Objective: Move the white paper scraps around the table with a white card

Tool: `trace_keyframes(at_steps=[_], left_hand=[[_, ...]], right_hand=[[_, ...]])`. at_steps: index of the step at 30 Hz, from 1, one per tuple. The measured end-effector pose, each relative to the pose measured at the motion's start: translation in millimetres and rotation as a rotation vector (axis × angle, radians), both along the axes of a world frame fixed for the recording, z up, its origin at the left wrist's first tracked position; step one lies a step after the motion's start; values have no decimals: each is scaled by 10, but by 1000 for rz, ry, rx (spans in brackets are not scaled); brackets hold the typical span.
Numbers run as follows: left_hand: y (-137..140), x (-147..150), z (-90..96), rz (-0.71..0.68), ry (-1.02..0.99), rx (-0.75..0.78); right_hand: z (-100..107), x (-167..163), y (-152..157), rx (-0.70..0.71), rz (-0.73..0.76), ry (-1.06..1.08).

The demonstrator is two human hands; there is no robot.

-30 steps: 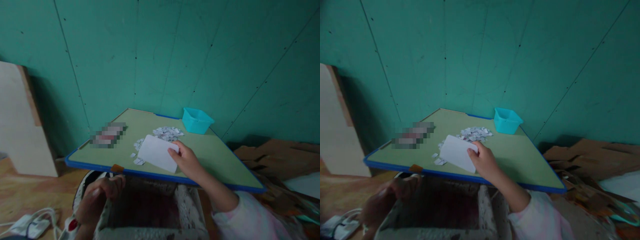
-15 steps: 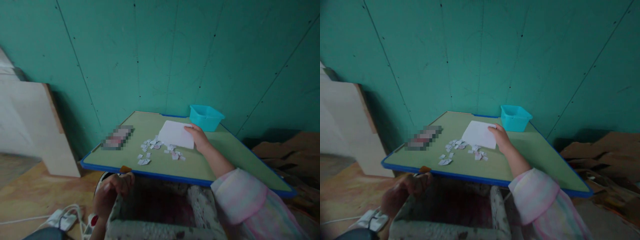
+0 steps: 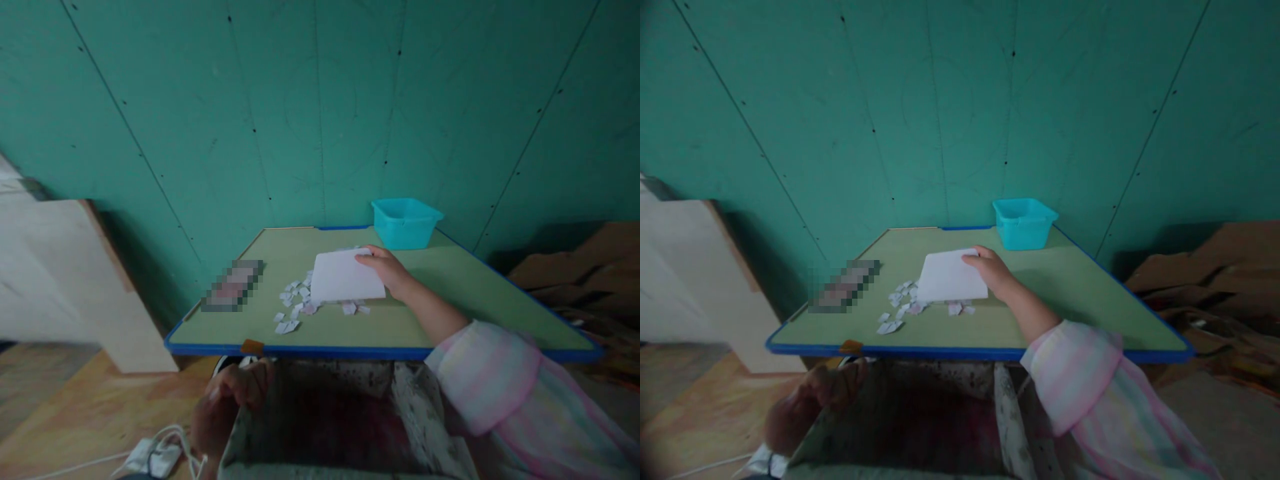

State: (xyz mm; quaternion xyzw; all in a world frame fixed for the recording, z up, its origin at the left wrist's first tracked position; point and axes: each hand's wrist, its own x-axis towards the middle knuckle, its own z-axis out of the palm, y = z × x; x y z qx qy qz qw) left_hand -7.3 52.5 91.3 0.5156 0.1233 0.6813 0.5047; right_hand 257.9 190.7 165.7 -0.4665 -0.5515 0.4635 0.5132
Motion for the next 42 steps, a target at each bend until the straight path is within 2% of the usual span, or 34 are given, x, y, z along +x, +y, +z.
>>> trace_keyframes(at_steps=[2,9,14,20,27,32,42], left_hand=[[16,-33,-27,-9,21,41],[2,-97,64,22,59,-3],[37,-160,-20,-12,56,12],[90,-192,-138,-5,30,73],[79,-220,-138,-45,64,54],[66,-171,-135,-53,-13,87],[30,-116,-65,-47,-10,60]], right_hand=[[24,1,-23,-3,0,33],[37,-28,-63,-32,41,-4],[24,-27,-69,-84,94,10],[-11,-25,-37,-27,65,-20],[8,-31,-68,-83,107,-17],[33,-39,-78,-49,61,-31],[-2,-4,-18,-6,-25,-59]])
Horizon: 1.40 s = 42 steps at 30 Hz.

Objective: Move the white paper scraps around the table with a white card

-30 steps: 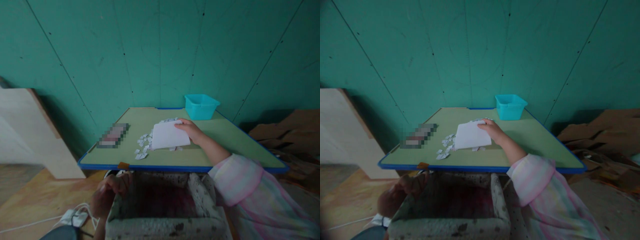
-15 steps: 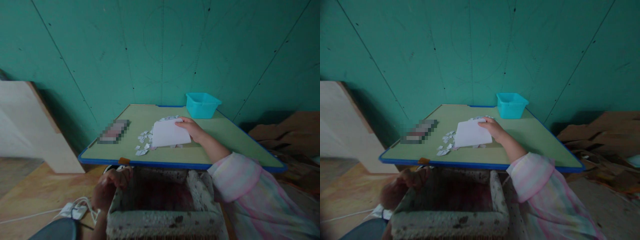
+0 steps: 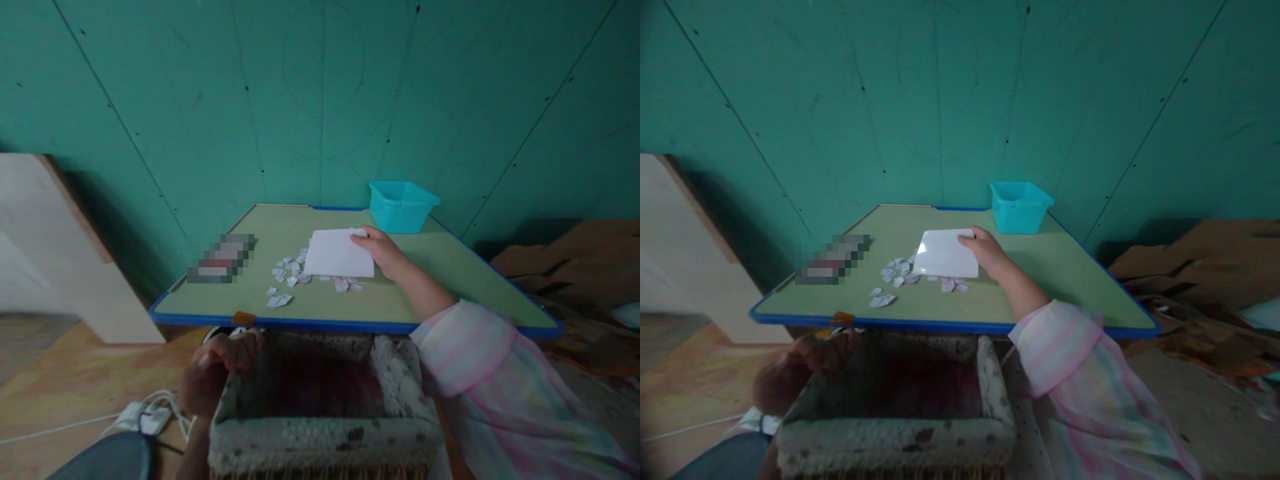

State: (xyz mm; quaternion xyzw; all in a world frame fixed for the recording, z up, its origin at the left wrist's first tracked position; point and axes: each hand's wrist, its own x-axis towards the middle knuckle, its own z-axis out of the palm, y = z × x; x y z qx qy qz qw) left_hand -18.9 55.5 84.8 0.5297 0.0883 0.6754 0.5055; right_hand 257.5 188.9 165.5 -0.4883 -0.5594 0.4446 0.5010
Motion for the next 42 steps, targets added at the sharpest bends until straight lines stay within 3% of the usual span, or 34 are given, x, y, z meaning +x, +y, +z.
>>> trace_keyframes(at_steps=[7,15,20,31,42], left_hand=[[20,-4,-33,25,-11,31],[26,-24,-56,49,-5,29],[3,-36,-68,18,-23,-11],[13,11,20,-1,-16,56],[22,-16,-48,-6,-17,70]], right_hand=[[-11,5,17,2,41,15],[-26,24,54,58,-14,16],[-34,33,53,42,-22,-7],[27,14,-33,-51,73,79],[-5,-10,-20,-69,102,49]])
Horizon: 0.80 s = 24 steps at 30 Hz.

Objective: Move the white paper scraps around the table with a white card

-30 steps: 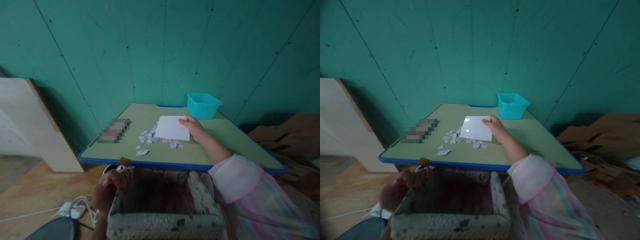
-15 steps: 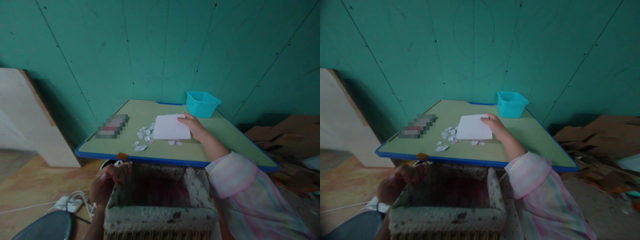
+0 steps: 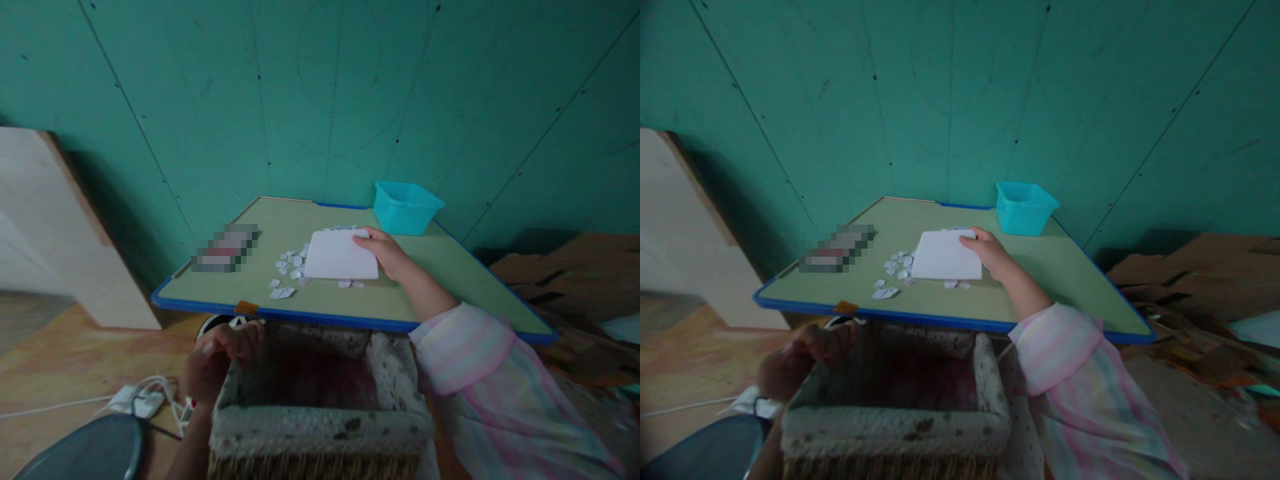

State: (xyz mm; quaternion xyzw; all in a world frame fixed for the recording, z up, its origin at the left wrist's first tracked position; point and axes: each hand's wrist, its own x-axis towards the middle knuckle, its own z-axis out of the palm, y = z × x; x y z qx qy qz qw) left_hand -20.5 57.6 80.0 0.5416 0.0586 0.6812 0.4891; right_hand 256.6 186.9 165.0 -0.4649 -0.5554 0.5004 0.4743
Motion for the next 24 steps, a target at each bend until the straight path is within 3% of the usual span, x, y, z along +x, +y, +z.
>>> trace_keyframes(at_steps=[7,14,24], left_hand=[[1,-22,-35,-15,-13,-19],[11,-23,-40,-14,-9,-14],[-22,39,-23,10,-66,-58]], right_hand=[[8,-5,-40,-39,64,16],[-12,-12,-21,2,13,29],[3,-19,-55,-48,43,37]])
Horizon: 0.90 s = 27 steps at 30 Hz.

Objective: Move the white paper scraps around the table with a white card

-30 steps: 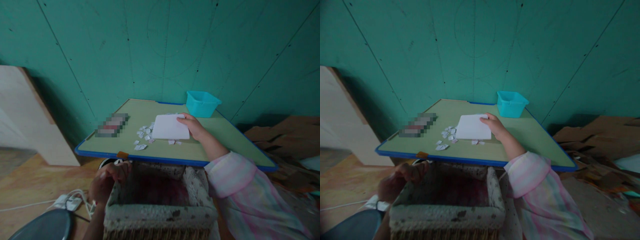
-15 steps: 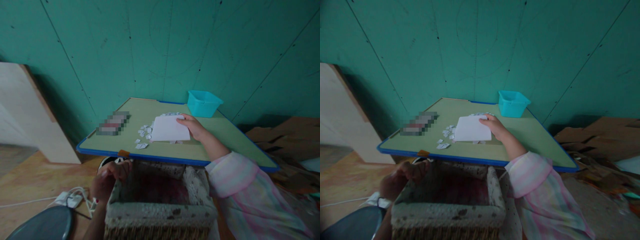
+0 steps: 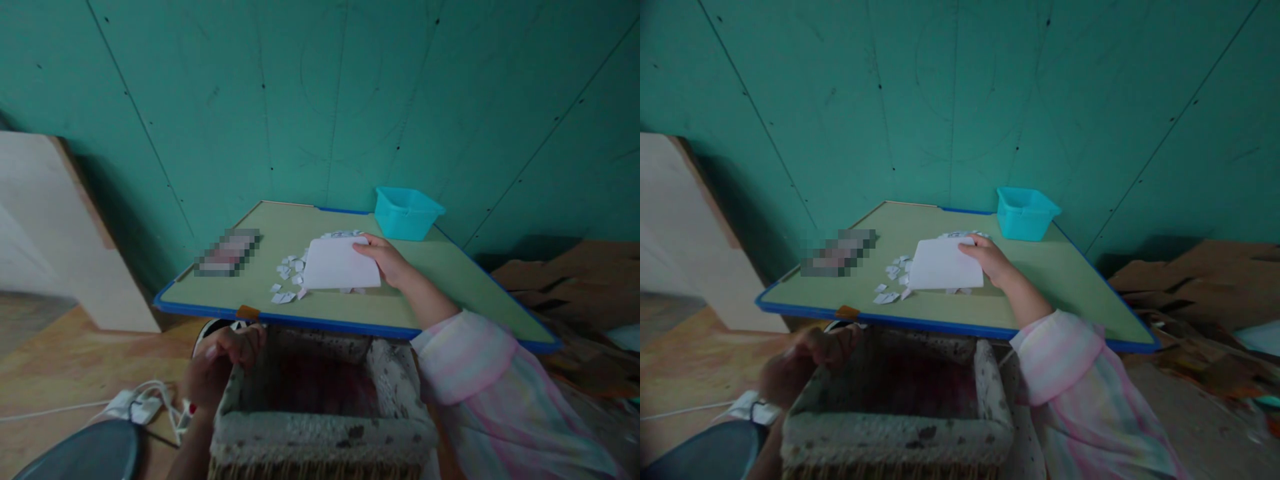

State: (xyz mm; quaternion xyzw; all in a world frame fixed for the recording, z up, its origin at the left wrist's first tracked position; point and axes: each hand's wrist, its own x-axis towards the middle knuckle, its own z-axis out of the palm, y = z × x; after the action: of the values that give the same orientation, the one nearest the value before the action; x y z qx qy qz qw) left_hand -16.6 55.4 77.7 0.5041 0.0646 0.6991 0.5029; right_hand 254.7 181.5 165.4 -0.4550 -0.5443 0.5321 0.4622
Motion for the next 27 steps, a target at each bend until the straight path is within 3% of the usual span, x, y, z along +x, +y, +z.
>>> trace_keyframes(at_steps=[10,20,27], left_hand=[[36,-51,-44,-36,53,43],[10,-19,37,28,58,3],[33,-20,-48,24,22,42]], right_hand=[[48,-21,-50,-38,31,16],[48,-29,-67,-56,70,-13],[75,-39,-91,-53,52,-52]])
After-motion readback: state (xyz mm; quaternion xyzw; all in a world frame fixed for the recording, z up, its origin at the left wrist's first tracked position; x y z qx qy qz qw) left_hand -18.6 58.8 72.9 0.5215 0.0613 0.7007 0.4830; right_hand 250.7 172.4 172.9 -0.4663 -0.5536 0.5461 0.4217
